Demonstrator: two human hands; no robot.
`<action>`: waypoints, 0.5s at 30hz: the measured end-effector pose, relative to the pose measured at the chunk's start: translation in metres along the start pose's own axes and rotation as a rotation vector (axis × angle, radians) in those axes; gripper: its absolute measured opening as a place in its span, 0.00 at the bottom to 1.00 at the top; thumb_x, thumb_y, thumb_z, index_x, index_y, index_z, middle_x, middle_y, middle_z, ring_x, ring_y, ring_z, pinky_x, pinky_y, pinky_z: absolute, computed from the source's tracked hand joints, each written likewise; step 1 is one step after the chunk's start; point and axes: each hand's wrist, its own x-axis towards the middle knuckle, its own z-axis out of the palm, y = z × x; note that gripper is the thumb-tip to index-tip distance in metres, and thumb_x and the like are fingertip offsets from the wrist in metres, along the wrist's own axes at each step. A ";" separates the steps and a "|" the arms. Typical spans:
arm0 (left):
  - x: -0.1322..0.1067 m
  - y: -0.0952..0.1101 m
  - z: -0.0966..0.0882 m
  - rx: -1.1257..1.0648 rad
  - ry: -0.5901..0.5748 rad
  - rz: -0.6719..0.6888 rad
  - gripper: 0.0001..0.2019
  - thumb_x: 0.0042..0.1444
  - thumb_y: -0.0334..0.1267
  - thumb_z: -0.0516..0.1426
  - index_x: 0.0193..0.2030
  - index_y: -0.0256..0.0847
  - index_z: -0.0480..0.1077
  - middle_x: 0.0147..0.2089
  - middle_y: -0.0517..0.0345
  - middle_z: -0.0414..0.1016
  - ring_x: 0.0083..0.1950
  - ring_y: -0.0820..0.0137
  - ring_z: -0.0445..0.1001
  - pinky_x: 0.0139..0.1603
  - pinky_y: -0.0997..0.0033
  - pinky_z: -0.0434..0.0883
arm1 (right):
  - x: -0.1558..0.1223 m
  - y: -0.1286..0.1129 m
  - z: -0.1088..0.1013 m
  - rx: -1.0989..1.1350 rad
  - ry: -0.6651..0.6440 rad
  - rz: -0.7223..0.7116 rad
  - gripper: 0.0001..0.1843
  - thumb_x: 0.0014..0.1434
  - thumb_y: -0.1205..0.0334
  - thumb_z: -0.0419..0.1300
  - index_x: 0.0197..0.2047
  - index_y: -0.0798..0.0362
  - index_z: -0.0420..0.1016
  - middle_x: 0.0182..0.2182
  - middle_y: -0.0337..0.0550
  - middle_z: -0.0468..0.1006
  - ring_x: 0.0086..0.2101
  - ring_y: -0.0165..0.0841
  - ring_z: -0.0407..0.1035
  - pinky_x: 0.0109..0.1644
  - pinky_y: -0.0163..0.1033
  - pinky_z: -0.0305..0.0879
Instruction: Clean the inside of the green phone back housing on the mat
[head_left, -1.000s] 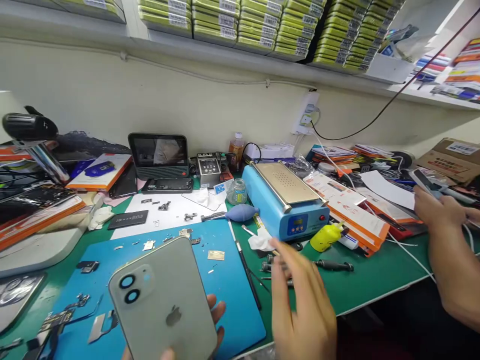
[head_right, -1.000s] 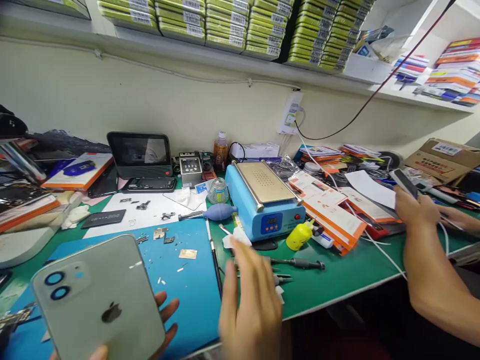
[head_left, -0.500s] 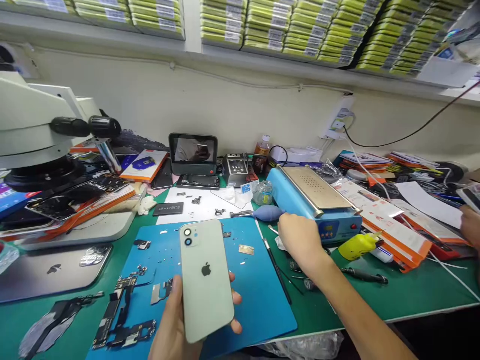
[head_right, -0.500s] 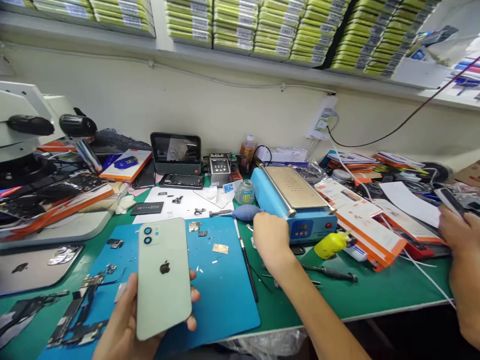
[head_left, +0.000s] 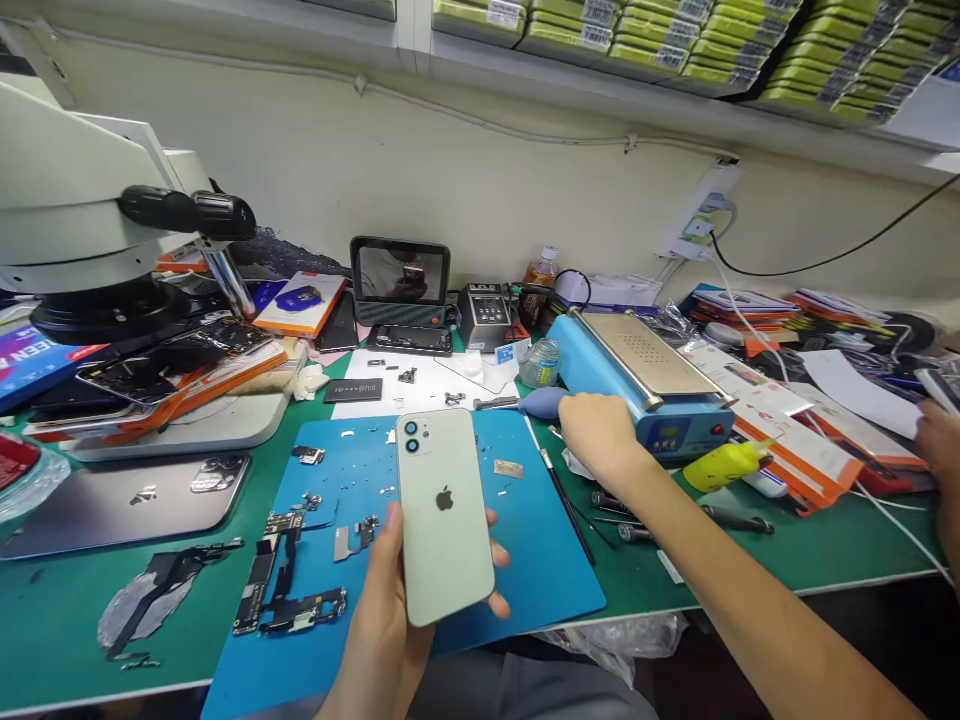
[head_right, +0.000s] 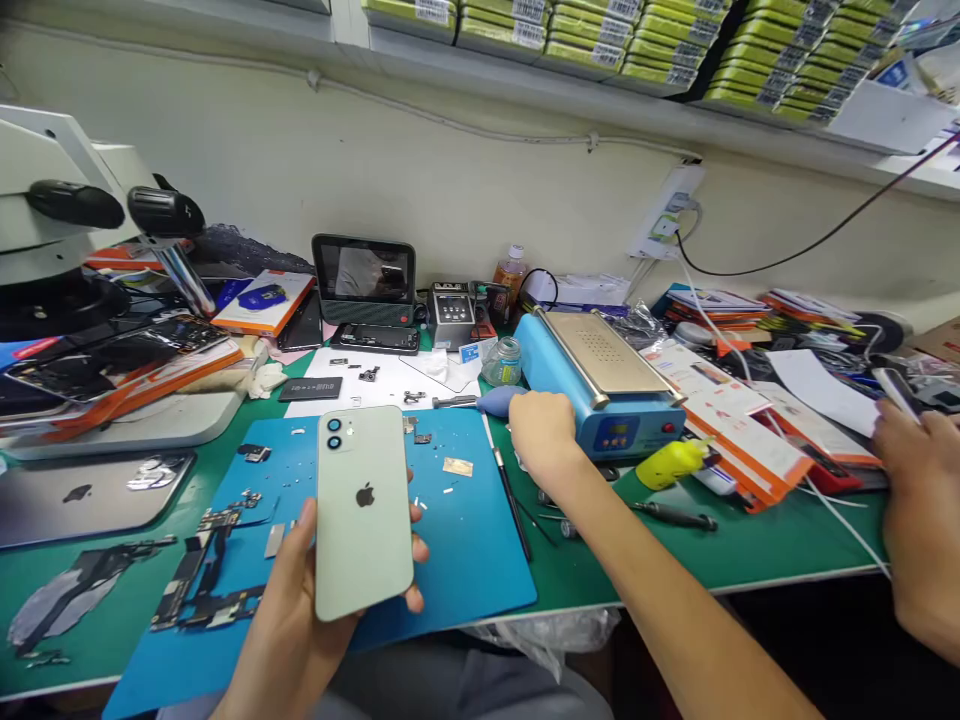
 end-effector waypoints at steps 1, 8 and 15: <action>0.000 0.000 -0.001 0.013 -0.005 0.003 0.34 0.81 0.59 0.47 0.83 0.41 0.64 0.56 0.38 0.86 0.47 0.54 0.85 0.39 0.55 0.87 | 0.000 -0.001 -0.001 -0.005 -0.010 0.012 0.24 0.75 0.49 0.70 0.66 0.54 0.78 0.61 0.52 0.82 0.55 0.43 0.81 0.59 0.54 0.83; -0.004 -0.002 -0.005 0.094 0.002 0.019 0.38 0.78 0.63 0.53 0.84 0.41 0.63 0.58 0.38 0.86 0.48 0.54 0.86 0.43 0.58 0.87 | -0.007 -0.003 0.000 -0.008 -0.035 0.047 0.25 0.75 0.48 0.70 0.66 0.54 0.78 0.62 0.53 0.81 0.56 0.44 0.80 0.60 0.55 0.83; -0.003 -0.003 -0.004 0.097 0.004 0.013 0.35 0.80 0.62 0.49 0.81 0.39 0.67 0.57 0.38 0.85 0.48 0.55 0.85 0.40 0.59 0.86 | -0.015 0.001 0.001 0.002 -0.066 -0.001 0.24 0.75 0.49 0.70 0.66 0.54 0.78 0.61 0.53 0.81 0.56 0.43 0.81 0.60 0.55 0.83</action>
